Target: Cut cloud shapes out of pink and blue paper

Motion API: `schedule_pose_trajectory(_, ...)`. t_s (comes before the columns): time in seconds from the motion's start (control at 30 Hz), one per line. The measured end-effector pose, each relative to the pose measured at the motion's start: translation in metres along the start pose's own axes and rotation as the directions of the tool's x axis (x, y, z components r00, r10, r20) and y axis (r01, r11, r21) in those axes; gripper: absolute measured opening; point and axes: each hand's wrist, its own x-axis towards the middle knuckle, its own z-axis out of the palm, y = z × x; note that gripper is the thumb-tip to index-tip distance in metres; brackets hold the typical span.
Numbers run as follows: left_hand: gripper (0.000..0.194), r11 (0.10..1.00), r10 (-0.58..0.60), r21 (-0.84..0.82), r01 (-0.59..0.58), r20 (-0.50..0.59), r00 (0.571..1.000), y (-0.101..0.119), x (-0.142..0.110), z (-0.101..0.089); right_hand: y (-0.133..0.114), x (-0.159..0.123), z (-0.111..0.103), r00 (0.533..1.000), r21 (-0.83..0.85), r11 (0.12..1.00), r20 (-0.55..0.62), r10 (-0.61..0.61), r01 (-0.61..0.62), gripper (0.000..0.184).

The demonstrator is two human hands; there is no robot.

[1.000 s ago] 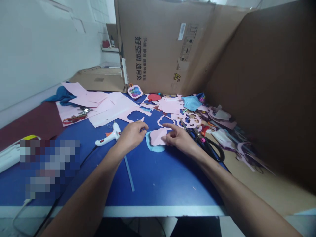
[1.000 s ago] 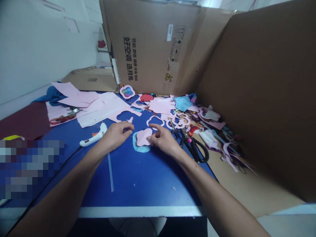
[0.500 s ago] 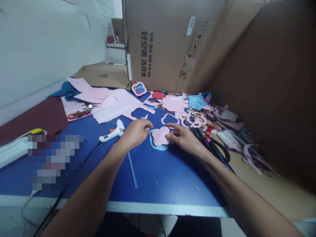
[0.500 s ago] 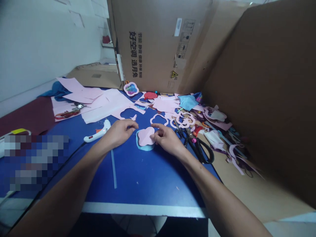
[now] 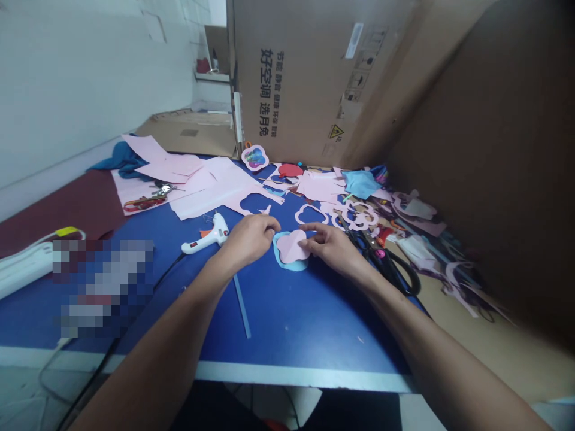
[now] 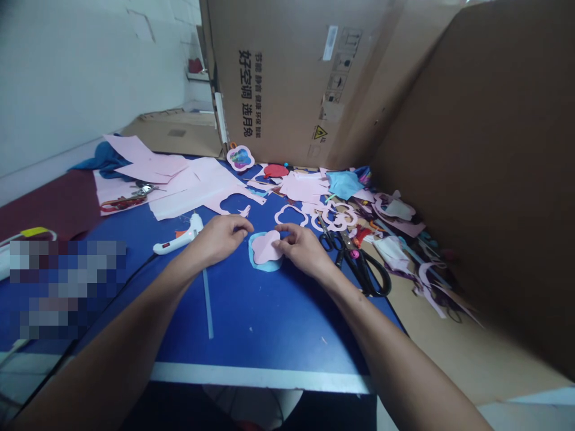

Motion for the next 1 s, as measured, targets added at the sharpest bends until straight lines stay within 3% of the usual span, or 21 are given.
schedule_pose_trajectory(0.2, 0.033, 1.000, 0.005, 0.020, -0.006, 0.049, 0.999, -0.004, 0.001, 0.005, 0.004, -0.001, 0.006, 0.999, -0.083, 0.996, -0.035, -0.025, 0.022, 0.051)
schedule_pose_trajectory(0.4, 0.038, 0.982, 0.187, -0.016, -0.187, 0.170, 0.967, 0.004, -0.002, 0.010, 0.004, 0.000, 0.010, 0.997, -0.177, 0.984, -0.067, -0.034, 0.022, 0.047)
schedule_pose_trajectory(0.53, 0.033, 0.967, 0.198, 0.103, -0.235, 0.281, 0.939, 0.005, -0.005, 0.017, 0.002, -0.001, 0.006, 0.996, -0.211, 0.976, -0.060, -0.060, 0.046, 0.044)
schedule_pose_trajectory(0.7, 0.030, 0.942, 0.199, 0.200, -0.269, 0.313, 0.929, 0.005, -0.006, 0.019, 0.006, -0.003, -0.008, 0.984, -0.355, 0.930, -0.107, -0.140, 0.094, 0.035)
schedule_pose_trajectory(0.87, 0.031, 0.924, 0.242, 0.212, -0.317, 0.316, 0.917, 0.008, -0.008, 0.019, 0.008, -0.007, -0.017, 0.955, -0.518, 0.814, 0.025, -0.294, 0.264, 0.034)
schedule_pose_trajectory(1.0, 0.030, 0.934, 0.260, 0.169, -0.316, 0.284, 0.923, 0.007, -0.010, 0.020, 0.004, -0.013, -0.019, 0.951, -0.606, 0.738, 0.119, -0.284, 0.296, 0.038)
